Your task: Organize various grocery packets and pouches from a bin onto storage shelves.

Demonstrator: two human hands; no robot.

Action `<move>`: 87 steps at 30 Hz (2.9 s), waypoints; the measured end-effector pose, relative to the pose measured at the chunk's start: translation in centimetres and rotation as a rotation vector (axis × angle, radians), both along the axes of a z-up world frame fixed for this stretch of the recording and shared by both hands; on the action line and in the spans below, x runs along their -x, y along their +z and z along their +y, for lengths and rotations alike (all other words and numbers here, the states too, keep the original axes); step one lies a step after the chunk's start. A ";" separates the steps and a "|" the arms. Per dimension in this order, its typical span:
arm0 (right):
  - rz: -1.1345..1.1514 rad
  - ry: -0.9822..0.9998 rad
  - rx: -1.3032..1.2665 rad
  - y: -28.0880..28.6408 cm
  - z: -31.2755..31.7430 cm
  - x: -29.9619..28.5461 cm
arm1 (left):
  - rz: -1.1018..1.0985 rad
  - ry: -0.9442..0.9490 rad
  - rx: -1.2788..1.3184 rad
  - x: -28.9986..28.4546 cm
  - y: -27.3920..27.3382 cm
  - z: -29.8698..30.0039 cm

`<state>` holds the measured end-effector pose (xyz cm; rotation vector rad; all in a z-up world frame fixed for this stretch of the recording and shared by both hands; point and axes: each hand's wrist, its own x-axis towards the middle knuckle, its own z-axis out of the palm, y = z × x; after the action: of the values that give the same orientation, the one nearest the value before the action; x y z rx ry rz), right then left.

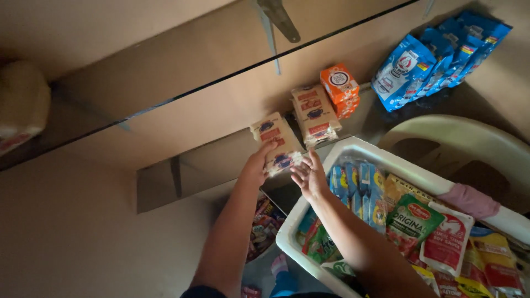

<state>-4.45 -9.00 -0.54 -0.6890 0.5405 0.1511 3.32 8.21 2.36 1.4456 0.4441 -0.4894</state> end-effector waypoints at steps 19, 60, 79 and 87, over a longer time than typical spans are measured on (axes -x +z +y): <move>-0.304 0.428 0.109 1.7 -0.4 7.0 | -0.246 -0.208 0.658 16.0 7.1 4.3; -0.820 0.668 0.073 52.0 34.4 -5.0 | -0.698 -0.030 -0.199 9.6 55.3 35.1; -0.842 0.850 -0.039 50.2 45.4 -3.1 | -0.638 0.257 -0.533 0.0 53.6 45.2; -0.820 0.814 0.034 46.9 44.6 -4.0 | -0.936 0.007 -1.666 -8.1 52.3 50.4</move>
<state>-0.41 35.60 46.35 -0.8988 -0.5486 0.5855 11.39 58.59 54.64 2.9755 -0.0212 0.8573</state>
